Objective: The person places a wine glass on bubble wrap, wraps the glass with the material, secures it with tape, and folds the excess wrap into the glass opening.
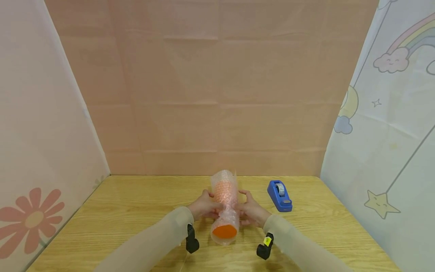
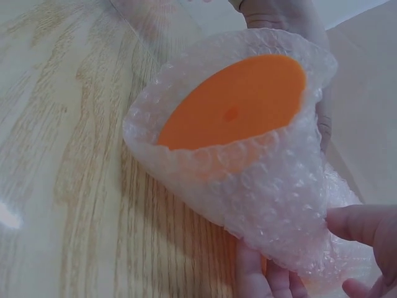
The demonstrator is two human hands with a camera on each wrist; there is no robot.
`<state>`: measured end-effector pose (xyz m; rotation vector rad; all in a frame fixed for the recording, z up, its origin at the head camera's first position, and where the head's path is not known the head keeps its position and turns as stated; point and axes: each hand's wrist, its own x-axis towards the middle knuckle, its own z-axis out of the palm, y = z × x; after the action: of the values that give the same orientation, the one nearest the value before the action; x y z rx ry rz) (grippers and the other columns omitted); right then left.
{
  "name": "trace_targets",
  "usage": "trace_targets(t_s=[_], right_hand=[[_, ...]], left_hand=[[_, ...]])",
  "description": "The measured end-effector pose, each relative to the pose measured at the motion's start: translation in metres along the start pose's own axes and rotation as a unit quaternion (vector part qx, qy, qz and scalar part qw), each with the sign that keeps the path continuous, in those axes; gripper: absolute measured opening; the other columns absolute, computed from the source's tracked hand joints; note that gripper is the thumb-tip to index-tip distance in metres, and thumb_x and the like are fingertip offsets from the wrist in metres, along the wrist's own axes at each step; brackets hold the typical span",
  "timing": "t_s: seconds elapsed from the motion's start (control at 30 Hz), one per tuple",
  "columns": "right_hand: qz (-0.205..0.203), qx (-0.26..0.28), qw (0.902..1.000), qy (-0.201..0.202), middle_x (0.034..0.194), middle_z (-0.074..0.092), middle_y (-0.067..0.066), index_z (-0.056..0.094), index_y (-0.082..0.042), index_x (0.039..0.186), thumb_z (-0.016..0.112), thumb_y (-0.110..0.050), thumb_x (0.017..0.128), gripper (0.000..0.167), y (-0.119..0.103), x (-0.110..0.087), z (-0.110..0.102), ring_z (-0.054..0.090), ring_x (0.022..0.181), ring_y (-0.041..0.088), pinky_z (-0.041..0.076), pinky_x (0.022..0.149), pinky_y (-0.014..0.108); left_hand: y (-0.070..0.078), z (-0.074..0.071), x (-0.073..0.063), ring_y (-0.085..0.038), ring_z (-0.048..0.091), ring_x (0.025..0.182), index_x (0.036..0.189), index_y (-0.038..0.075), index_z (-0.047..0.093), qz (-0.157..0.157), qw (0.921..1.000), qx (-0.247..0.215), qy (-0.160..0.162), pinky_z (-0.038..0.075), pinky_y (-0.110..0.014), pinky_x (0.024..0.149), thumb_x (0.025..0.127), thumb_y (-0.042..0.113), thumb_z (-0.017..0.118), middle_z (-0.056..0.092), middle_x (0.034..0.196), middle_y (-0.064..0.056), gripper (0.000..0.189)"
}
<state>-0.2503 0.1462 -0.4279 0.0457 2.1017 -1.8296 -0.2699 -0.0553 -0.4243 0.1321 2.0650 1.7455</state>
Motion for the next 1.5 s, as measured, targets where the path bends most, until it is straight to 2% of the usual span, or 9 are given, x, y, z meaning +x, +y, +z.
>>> trace_targets(t_s=[0.23,0.37,0.47,0.67,0.83,0.97,1.33,1.5], right_hand=[[-0.002,-0.012,0.9998,-0.016,0.132,0.040,0.029,0.011,-0.021,0.149,0.059,-0.020,0.096,0.072,-0.002,-0.001,-0.001,0.057,0.099,0.033,0.057,0.076,0.045],[0.006,-0.021,0.9997,-0.008,0.135,0.038,0.030,0.011,-0.020,0.149,0.056,-0.029,0.098,0.068,-0.004,-0.001,0.000,0.057,0.104,0.036,0.056,0.079,0.051],[0.008,-0.025,0.9996,0.003,0.137,0.035,0.032,0.011,-0.019,0.148,0.058,-0.030,0.095,0.072,-0.003,0.001,0.002,0.055,0.108,0.041,0.054,0.080,0.057],[0.002,-0.029,0.9994,0.021,0.140,0.026,0.034,0.008,-0.015,0.145,0.062,-0.029,0.092,0.077,-0.002,0.003,0.007,0.049,0.113,0.049,0.050,0.082,0.065],[-0.001,-0.033,0.9993,0.017,0.140,0.025,0.034,0.007,-0.016,0.145,0.061,-0.028,0.093,0.075,-0.003,0.002,0.007,0.050,0.111,0.048,0.050,0.082,0.064],[0.003,-0.031,0.9994,0.013,0.139,0.025,0.034,0.006,-0.015,0.145,0.060,-0.026,0.093,0.076,-0.005,0.001,0.007,0.051,0.110,0.047,0.050,0.083,0.064],[-0.003,-0.015,0.9999,0.007,0.135,0.029,0.035,0.005,-0.014,0.145,0.059,-0.019,0.092,0.076,-0.003,0.001,0.009,0.055,0.104,0.043,0.050,0.083,0.063],[-0.008,-0.017,0.9998,0.010,0.134,0.030,0.036,0.005,-0.013,0.144,0.058,-0.017,0.091,0.075,-0.002,0.002,0.009,0.055,0.105,0.043,0.050,0.083,0.064]], left_hand=[[0.001,0.001,0.000,-0.022,0.064,0.071,0.130,0.002,0.020,0.000,0.9999,0.016,0.003,0.059,-0.038,0.075,0.083,0.009,0.074,0.056,0.097,-0.018,0.071],[0.002,0.002,-0.001,-0.021,0.063,0.070,0.130,0.002,0.021,0.003,0.9998,0.017,0.007,0.059,-0.038,0.074,0.083,0.009,0.074,0.058,0.093,-0.017,0.071],[0.003,0.003,-0.002,-0.022,0.064,0.070,0.130,0.002,0.021,0.006,0.9997,0.021,0.006,0.059,-0.038,0.074,0.084,0.009,0.074,0.057,0.094,-0.017,0.070],[0.004,0.004,-0.002,-0.023,0.064,0.072,0.129,0.002,0.021,0.007,0.9995,0.032,0.001,0.058,-0.039,0.076,0.084,0.009,0.074,0.053,0.103,-0.019,0.070],[0.003,0.004,0.000,-0.024,0.064,0.075,0.131,0.002,0.021,0.007,0.9990,0.043,-0.007,0.058,-0.037,0.076,0.080,0.010,0.078,0.050,0.108,-0.021,0.077],[0.003,0.004,0.000,-0.023,0.062,0.084,0.132,0.003,0.019,0.004,0.9972,0.073,-0.011,0.058,-0.035,0.078,0.074,0.008,0.083,0.049,0.112,-0.020,0.086],[-0.002,0.008,0.002,-0.024,0.058,0.088,0.130,0.006,0.020,0.021,0.9918,0.126,0.009,0.056,-0.035,0.077,0.072,0.007,0.084,0.053,0.110,-0.018,0.087],[-0.001,0.010,0.001,-0.025,0.057,0.086,0.129,0.005,0.021,0.026,0.9920,0.123,0.016,0.057,-0.035,0.074,0.073,0.000,0.081,0.053,0.106,-0.018,0.082]])
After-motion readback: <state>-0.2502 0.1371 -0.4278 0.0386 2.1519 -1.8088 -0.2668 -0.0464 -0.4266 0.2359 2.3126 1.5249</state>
